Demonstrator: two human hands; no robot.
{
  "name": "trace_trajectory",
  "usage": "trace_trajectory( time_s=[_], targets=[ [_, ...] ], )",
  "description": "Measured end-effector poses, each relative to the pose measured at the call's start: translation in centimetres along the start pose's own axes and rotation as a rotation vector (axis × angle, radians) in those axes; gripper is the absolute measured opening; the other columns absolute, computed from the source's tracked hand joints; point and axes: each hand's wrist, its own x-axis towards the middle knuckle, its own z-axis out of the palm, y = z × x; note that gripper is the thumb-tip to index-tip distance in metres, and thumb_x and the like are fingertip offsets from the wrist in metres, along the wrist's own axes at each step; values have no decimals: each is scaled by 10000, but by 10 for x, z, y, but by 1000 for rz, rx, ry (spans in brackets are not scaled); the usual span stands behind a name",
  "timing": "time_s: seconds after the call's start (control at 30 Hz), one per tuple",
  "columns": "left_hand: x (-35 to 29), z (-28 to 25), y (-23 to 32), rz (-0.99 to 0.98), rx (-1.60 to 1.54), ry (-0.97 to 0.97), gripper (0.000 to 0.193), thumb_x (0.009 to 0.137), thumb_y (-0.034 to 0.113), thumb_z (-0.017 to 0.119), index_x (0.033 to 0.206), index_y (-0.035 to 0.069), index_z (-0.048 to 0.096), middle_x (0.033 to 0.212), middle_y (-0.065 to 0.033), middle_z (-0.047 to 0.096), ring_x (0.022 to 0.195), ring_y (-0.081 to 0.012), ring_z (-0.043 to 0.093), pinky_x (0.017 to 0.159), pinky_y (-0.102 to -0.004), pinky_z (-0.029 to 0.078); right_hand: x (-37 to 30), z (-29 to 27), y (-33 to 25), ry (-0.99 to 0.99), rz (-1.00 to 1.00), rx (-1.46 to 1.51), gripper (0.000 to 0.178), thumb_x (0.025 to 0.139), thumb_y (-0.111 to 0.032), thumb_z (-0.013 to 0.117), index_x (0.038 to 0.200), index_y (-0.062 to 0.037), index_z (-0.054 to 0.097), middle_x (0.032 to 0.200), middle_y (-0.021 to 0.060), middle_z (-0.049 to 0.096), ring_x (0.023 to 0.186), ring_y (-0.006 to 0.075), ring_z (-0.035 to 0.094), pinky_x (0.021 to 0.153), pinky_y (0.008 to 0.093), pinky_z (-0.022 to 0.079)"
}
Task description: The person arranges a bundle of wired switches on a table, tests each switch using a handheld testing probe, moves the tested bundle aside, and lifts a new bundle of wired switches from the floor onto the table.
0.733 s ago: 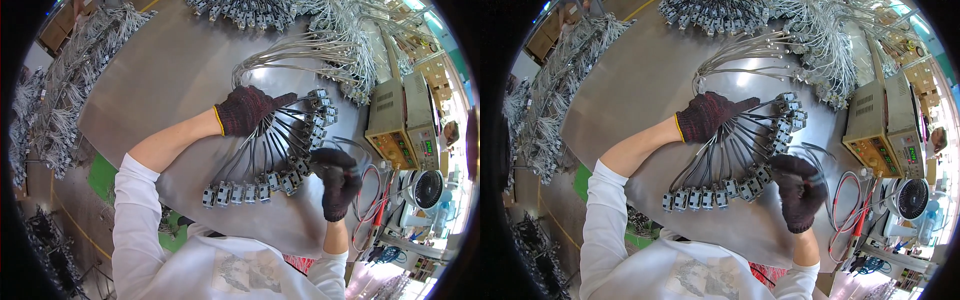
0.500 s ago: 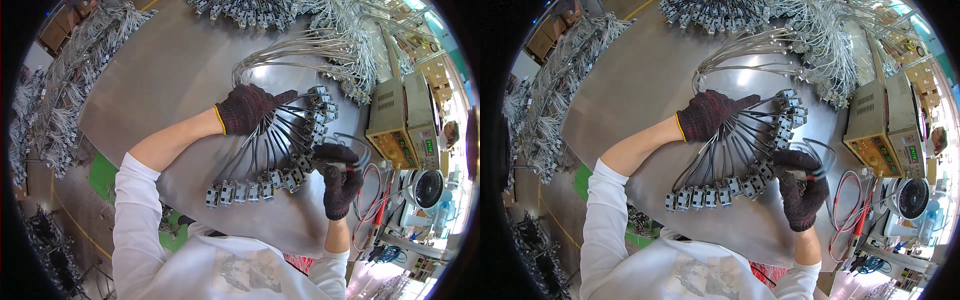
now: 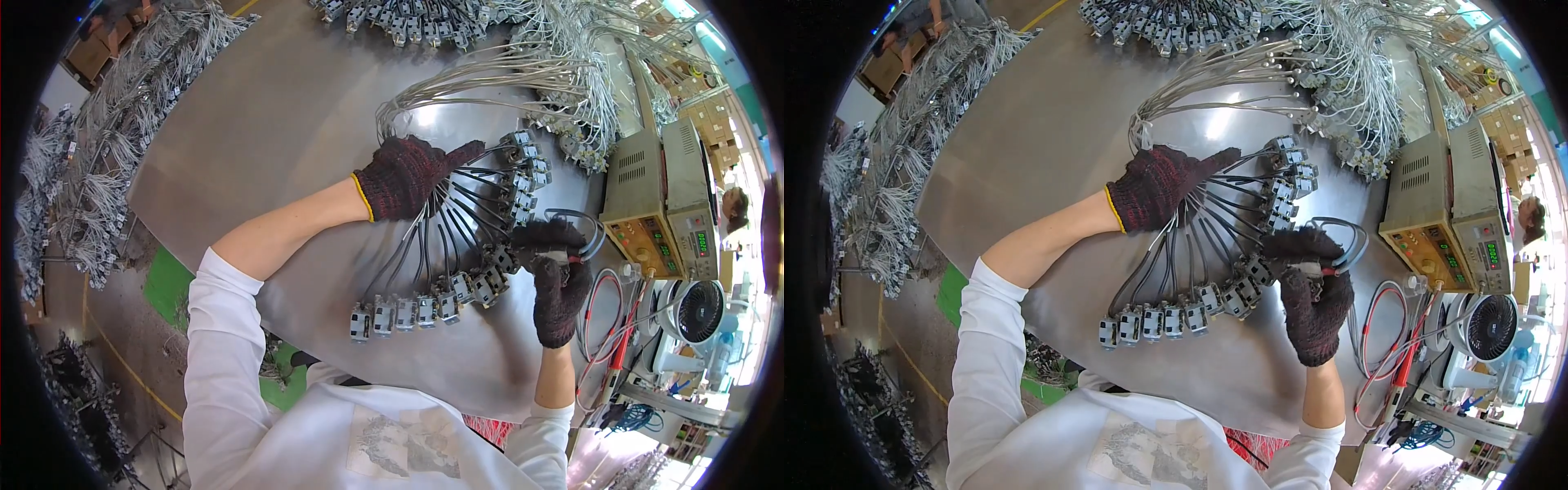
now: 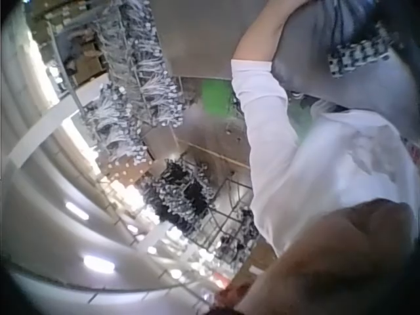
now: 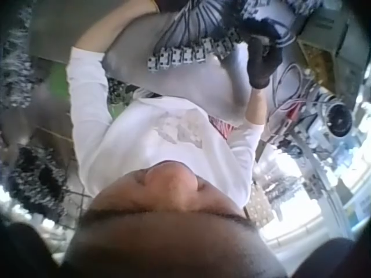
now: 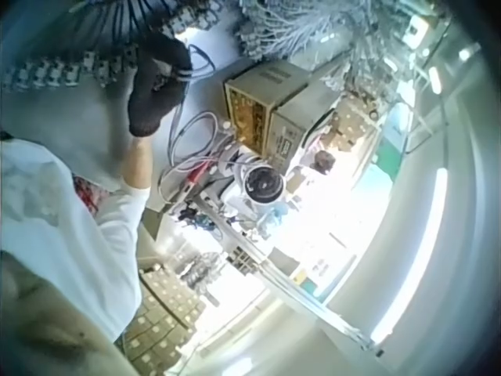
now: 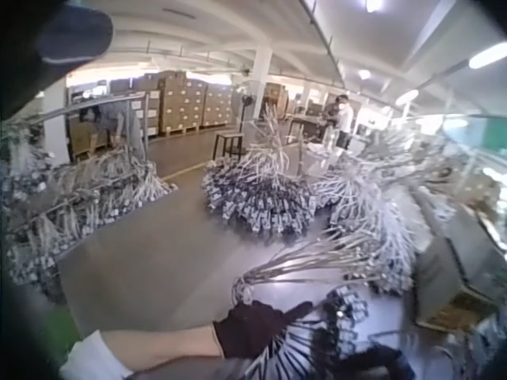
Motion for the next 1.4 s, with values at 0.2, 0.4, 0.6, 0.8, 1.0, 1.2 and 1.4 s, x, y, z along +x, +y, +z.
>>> trace_trajectory(
  time_s=[0.2,0.4,0.6,0.8,1.0,1.2,1.4],
  targets=[
    [1,5,-2,-87,66,-41,1069,747,243,812,1653,176,249,920,-162,728,803,-356,714,647,-493,562,2,4,-13,115,-31,-45,398,1017,-295,651,1131,83,704,1099,166,742,1017,256,704,909,385,565],
    [3,-1,1,-131,61,-69,1083,743,232,811,1655,157,231,937,-169,729,805,-370,714,645,-504,562,-10,12,-18,206,-75,-4,381,1008,-263,644,1144,89,697,1102,186,741,1011,259,701,905,394,564],
    [4,1,2,-125,64,-47,1109,726,265,823,1656,154,230,946,-176,728,817,-374,712,648,-506,561,-6,18,-5,82,-15,-58,352,965,-160,700,1247,41,637,1161,149,733,1038,215,692,970,366,529],
    [5,3,4,-111,38,-49,1096,736,262,802,1657,146,220,947,-182,725,832,-377,712,665,-513,569,-9,11,-20,107,-59,-28,359,981,-236,663,1179,64,678,1111,162,748,1028,240,699,935,380,548],
    [5,2,4,-119,58,-68,1076,737,221,775,1656,146,221,941,-188,723,829,-382,709,678,-521,576,-8,12,-18,108,-36,-24,320,970,-181,689,1180,60,700,1129,167,750,1022,230,701,933,371,546],
    [0,3,1,-109,-1,-38,1074,738,220,773,1656,147,221,951,-188,721,839,-389,707,683,-531,567,-6,13,-8,33,23,-53,342,976,-203,687,1198,57,697,1182,154,732,1073,219,684,994,344,512],
    [3,8,0,-122,2,-54,1076,744,211,773,1659,152,208,951,-182,721,851,-391,707,688,-529,563,-15,8,-18,117,-97,34,317,952,-111,711,1200,85,684,1150,211,745,1031,273,714,909,393,574]
  ],
)
